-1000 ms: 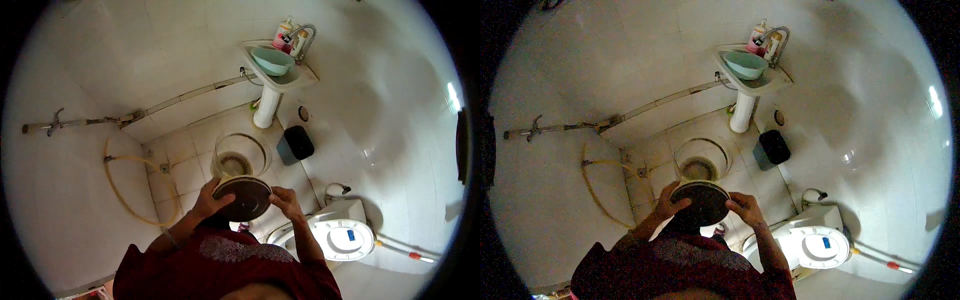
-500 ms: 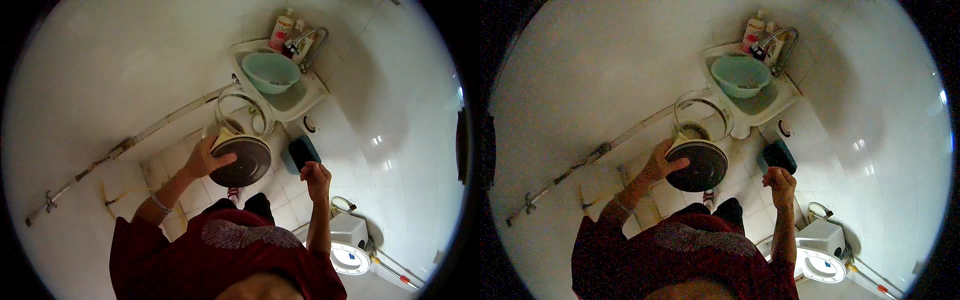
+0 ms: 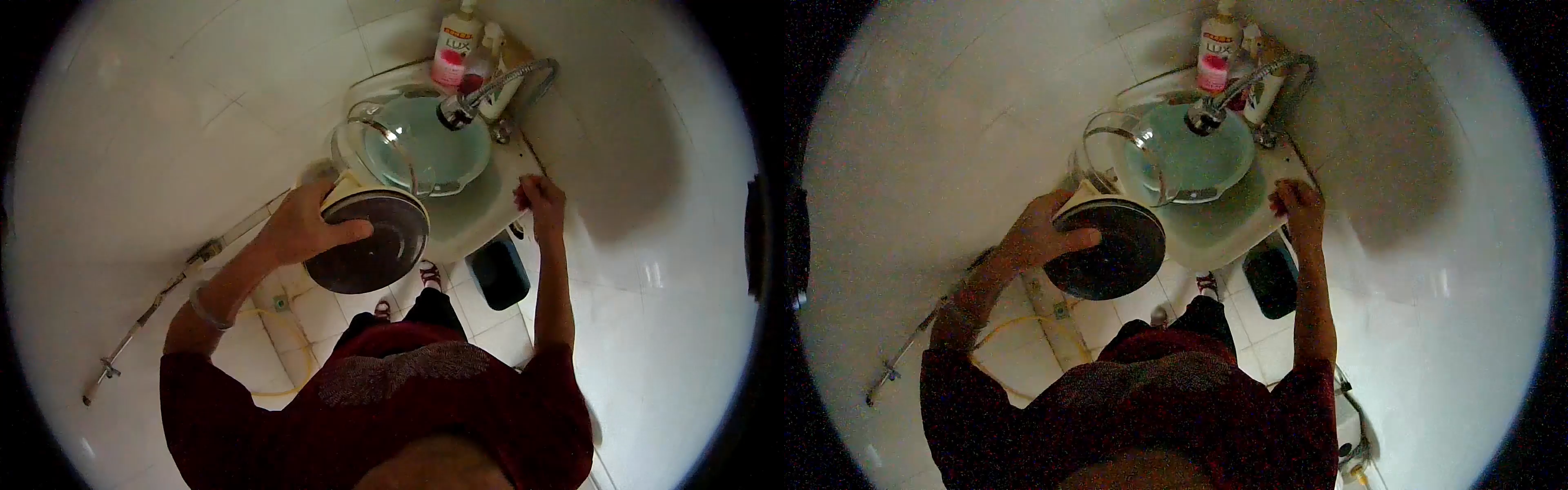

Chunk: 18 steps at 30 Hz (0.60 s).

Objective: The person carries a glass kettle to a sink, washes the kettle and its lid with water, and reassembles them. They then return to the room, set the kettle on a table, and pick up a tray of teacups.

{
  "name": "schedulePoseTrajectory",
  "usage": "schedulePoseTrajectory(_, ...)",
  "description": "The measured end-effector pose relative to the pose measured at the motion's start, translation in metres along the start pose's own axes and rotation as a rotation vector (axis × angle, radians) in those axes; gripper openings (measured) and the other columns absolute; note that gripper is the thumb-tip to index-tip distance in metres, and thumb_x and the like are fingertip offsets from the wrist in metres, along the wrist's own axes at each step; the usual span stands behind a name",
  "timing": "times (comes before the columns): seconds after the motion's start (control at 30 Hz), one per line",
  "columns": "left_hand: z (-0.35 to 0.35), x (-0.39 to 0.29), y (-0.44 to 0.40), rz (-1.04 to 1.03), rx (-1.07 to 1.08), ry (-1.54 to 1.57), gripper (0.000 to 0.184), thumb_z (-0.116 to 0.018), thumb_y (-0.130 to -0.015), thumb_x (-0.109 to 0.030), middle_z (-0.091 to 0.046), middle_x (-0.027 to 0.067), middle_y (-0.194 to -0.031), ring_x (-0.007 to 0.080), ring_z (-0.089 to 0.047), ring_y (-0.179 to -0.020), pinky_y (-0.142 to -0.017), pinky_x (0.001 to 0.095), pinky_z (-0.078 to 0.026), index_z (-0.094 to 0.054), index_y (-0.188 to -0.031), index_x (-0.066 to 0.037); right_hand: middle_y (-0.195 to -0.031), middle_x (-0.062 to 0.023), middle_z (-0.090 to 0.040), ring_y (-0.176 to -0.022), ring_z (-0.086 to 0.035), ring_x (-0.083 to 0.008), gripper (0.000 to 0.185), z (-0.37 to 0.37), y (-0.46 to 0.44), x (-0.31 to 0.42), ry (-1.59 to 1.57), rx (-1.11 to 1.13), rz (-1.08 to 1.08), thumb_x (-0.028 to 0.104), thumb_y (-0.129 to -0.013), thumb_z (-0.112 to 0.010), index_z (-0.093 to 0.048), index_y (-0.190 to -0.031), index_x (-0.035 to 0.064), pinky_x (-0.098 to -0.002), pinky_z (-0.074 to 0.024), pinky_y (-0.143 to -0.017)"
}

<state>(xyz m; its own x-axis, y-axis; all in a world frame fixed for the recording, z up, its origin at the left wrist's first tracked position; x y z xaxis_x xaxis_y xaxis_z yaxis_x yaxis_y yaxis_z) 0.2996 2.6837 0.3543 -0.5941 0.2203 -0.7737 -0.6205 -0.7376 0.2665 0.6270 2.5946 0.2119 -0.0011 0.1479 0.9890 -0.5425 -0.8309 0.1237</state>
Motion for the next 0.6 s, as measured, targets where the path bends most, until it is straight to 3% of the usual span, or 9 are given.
schedulePoseTrajectory(0.03,0.0,-0.004,-0.004,0.009,-0.003,-0.045,0.048,-0.073,-0.065,-0.033,-0.063,0.0153,-0.086,0.0221,-0.061,-0.079,-0.072,0.0324,-0.047,-0.059,-0.096,0.001,-0.081,-0.0074,-0.059,-0.063,-0.054,-0.0153,0.021,-0.001,-0.021,0.0,0.147,0.052,0.022,0.019,-0.083,-0.058,-0.058,-0.096,0.0033,-0.0284,-0.0445,-0.058)
schedulePoseTrajectory(0.1,-0.004,-0.008,-0.024,0.059,0.033,-0.069,0.05,-0.073,-0.064,-0.036,-0.062,0.016,-0.086,0.0238,-0.061,-0.08,-0.073,0.0332,-0.047,-0.059,-0.095,0.001,-0.09,-0.0058,-0.058,-0.065,-0.054,-0.0159,0.022,0.001,-0.079,-0.024,0.565,0.013,0.29,0.019,-0.082,-0.058,-0.057,-0.1,0.0055,-0.0302,-0.045,-0.06)
schedulePoseTrajectory(0.2,-0.004,-0.012,-0.045,0.108,0.036,-0.128,0.053,-0.072,-0.062,-0.039,-0.062,0.0164,-0.085,0.0253,-0.061,-0.079,-0.072,0.034,-0.047,-0.059,-0.093,0.002,-0.101,-0.004,-0.054,-0.069,-0.054,-0.017,0.024,-0.021,-0.126,-0.053,1.03,-0.163,0.862,0.02,-0.081,-0.06,-0.057,-0.102,0.0083,-0.0326,-0.045,-0.063)
schedulePoseTrajectory(0.27,-0.004,-0.016,-0.055,0.14,0.055,-0.132,0.054,-0.072,-0.062,-0.041,-0.062,0.0168,-0.085,0.026,-0.061,-0.078,-0.072,0.0343,-0.047,-0.059,-0.092,0.002,-0.093,-0.0041,-0.055,-0.063,-0.053,-0.0153,0.022,-0.033,-0.131,-0.05,1.018,-0.242,1.027,0.019,-0.08,-0.06,-0.057,-0.099,0.0065,-0.0312,-0.045,-0.058)
schedulePoseTrajectory(0.37,-0.009,-0.023,-0.065,0.172,0.089,-0.123,0.057,-0.071,-0.061,-0.044,-0.061,0.0185,-0.086,0.0273,-0.06,-0.079,-0.072,0.0348,-0.046,-0.059,-0.09,0.004,-0.07,-0.0056,-0.06,-0.05,-0.053,-0.0112,0.02,-0.027,-0.159,-0.034,0.587,-0.154,0.706,0.016,-0.078,-0.062,-0.059,-0.092,0.0012,-0.0269,-0.0453,-0.046)
schedulePoseTrajectory(0.43,-0.01,-0.027,-0.074,0.177,0.089,-0.175,0.059,-0.071,-0.061,-0.046,-0.06,0.0202,-0.088,0.0285,-0.059,-0.082,-0.073,0.0354,-0.046,-0.059,-0.089,0.005,-0.071,-0.0065,-0.06,-0.05,-0.053,-0.0111,0.021,-0.033,-0.173,-0.045,0.262,-0.001,0.251,0.015,-0.077,-0.063,-0.059,-0.092,0.0014,-0.0268,-0.0458,-0.045)
schedulePoseTrajectory(0.5,-0.011,-0.025,-0.082,0.127,0.081,-0.194,0.061,-0.07,-0.06,-0.048,-0.058,0.0215,-0.09,0.03,-0.057,-0.086,-0.076,0.0361,-0.044,-0.059,-0.088,0.005,-0.071,-0.0068,-0.06,-0.052,-0.053,-0.0104,0.021,-0.036,-0.186,-0.052,0.498,0.015,0.582,0.017,-0.076,-0.063,-0.059,-0.09,0.0026,-0.0273,-0.0454,-0.046)
schedulePoseTrajectory(0.57,-0.014,-0.024,-0.09,0.098,0.09,-0.198,0.063,-0.069,-0.06,-0.05,-0.057,0.0225,-0.091,0.0312,-0.055,-0.089,-0.078,0.0367,-0.043,-0.059,-0.088,0.006,-0.07,-0.0071,-0.059,-0.054,-0.054,-0.0108,0.02,-0.039,-0.193,-0.058,0.655,0.001,0.638,0.018,-0.076,-0.064,-0.059,-0.088,0.0032,-0.028,-0.0452,-0.047)
schedulePoseTrajectory(0.6,-0.016,-0.026,-0.093,0.095,0.097,-0.204,0.064,-0.069,-0.06,-0.05,-0.057,0.0229,-0.092,0.0317,-0.055,-0.091,-0.079,0.0369,-0.042,-0.059,-0.088,0.006,-0.069,-0.0072,-0.059,-0.056,-0.054,-0.0114,0.019,-0.04,-0.196,-0.052,0.682,-0.023,0.535,0.019,-0.075,-0.063,-0.059,-0.086,0.0033,-0.0284,-0.0452,-0.049)
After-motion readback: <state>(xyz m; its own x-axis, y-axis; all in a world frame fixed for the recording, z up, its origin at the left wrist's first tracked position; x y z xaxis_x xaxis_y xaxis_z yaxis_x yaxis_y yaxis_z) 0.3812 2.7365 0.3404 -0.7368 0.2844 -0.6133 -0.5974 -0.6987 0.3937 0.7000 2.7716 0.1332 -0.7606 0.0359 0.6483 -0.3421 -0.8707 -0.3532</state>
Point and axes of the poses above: each hand's wrist, its own y-axis away from the middle knuckle, its own z-axis out of the back of the hand, x = y × z, the point moved 10 cm from there along -y, towards the middle knuckle
